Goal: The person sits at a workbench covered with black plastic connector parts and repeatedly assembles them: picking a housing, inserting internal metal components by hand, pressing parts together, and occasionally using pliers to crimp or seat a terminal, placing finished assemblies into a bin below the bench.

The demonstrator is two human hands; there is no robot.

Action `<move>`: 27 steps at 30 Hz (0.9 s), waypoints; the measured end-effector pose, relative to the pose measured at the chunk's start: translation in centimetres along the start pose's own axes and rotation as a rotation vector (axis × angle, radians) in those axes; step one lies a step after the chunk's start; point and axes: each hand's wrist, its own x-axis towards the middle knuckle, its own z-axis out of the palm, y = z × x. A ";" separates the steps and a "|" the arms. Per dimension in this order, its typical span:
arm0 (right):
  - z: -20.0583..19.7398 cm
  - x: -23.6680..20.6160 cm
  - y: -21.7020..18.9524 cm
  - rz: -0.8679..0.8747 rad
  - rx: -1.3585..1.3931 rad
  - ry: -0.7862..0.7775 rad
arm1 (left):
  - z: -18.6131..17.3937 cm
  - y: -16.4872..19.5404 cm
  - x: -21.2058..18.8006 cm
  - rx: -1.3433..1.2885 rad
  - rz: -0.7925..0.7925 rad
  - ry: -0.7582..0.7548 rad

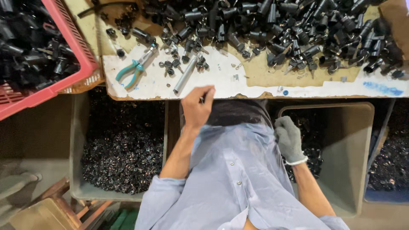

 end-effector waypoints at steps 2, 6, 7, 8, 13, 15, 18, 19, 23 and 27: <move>0.2 0.7 1.1 0.133 -0.412 0.064 | 0.8 -1.8 0.8 0.015 -0.026 0.000; -0.4 2.5 -1.6 -0.352 -0.548 0.174 | 2.8 -3.8 1.8 0.141 0.133 0.052; -0.6 3.1 -3.2 -0.419 -0.408 0.226 | 3.1 -3.9 1.8 0.146 0.120 0.070; -0.5 3.9 -5.1 -0.476 -0.263 0.295 | 3.3 -4.0 1.8 0.146 0.121 0.075; 0.4 14.6 -13.9 -0.825 -0.420 0.543 | 3.4 -3.4 1.6 0.156 0.164 0.068; 1.1 18.8 -15.9 -0.894 -0.490 0.583 | 3.2 -3.1 1.8 0.164 0.172 0.077; 1.6 23.8 -17.7 -0.748 -0.897 0.605 | 3.0 -2.8 2.1 0.168 0.207 0.107; 1.6 24.4 -17.9 -0.794 -0.861 0.595 | 3.0 -2.7 2.1 0.170 0.200 0.133; -0.3 24.8 -16.8 -0.943 -0.686 0.564 | 2.9 -2.5 2.0 0.183 0.175 0.208; -3.0 21.6 -14.4 -0.853 -0.175 0.463 | 2.7 -2.3 1.9 0.219 0.230 0.226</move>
